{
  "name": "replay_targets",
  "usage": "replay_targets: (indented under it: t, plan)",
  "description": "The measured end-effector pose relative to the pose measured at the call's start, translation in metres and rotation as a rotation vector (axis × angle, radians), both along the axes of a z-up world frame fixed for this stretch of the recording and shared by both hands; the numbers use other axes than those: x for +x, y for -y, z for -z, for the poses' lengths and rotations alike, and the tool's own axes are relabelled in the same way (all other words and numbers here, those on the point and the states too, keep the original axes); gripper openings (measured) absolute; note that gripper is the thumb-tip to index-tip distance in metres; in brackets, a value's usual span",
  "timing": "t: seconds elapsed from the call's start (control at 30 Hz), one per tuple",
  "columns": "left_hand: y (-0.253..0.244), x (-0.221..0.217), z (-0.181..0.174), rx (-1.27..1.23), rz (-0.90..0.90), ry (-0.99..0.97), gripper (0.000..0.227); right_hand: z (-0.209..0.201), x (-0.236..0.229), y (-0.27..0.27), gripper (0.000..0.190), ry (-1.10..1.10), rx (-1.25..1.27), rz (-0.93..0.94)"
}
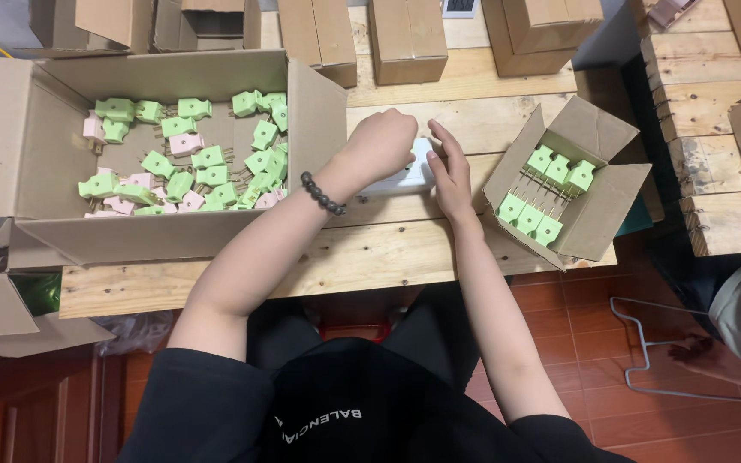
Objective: The person picks up small green and pink electrical components from a large cardboard box, inserts them into a white multi-socket adapter, and then places the adapter into a smaller cardboard box. The process is repeated multiple times throughout the video.
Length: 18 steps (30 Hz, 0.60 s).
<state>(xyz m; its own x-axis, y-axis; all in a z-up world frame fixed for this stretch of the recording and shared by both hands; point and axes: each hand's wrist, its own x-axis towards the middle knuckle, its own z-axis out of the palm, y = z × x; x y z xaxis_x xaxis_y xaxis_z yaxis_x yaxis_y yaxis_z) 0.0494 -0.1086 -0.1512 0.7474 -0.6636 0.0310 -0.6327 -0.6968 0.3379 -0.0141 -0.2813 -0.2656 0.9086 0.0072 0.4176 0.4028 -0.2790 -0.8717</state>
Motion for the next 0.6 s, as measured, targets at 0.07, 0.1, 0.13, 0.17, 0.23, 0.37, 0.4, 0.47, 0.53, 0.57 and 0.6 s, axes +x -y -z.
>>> replay_targets:
  t: [0.07,0.1,0.13,0.17,0.23,0.37,0.4,0.47,0.53,0.57,0.6]
  plan:
    - [0.01,0.002,0.019,0.0,0.002,0.01,0.008,-0.007,-0.005,-0.004,0.045,-0.019,-0.007,0.002]
    - [0.014,0.004,0.028,-0.001,0.005,0.027,0.006,-0.011,-0.004,-0.007,0.044,-0.031,-0.015,0.005]
    - [0.016,0.005,0.029,0.004,0.005,0.024,0.006,-0.016,-0.003,-0.009,0.044,-0.034,-0.01,0.005]
    - [0.018,0.002,0.031,0.013,-0.012,0.028,0.006,-0.02,-0.006,-0.011,0.042,-0.024,-0.054,0.017]
    - [0.02,0.0,0.038,0.027,-0.028,0.019,0.009,-0.017,-0.006,-0.014,0.04,-0.027,-0.095,0.029]
    - [0.023,0.006,0.042,0.006,-0.017,-0.029,0.005,0.001,0.007,-0.012,0.036,0.019,-0.123,0.092]
    - [0.021,0.004,0.043,0.025,-0.021,-0.073,0.012,0.006,0.006,-0.013,0.035,0.019,-0.147,0.096]
    - [0.028,0.003,0.057,0.018,-0.033,-0.012,0.008,0.011,0.007,-0.011,0.037,0.025,-0.162,0.089]
    - [0.03,0.006,0.061,0.018,-0.045,0.052,0.005,0.012,0.013,-0.012,0.039,0.034,-0.17,0.084]
    - [0.031,0.004,0.062,0.004,-0.035,0.041,0.008,0.013,0.011,-0.012,0.037,0.067,-0.186,0.088]
    - [0.031,0.001,0.063,-0.011,-0.025,0.031,0.01,0.015,0.01,-0.013,0.036,0.1,-0.203,0.092]
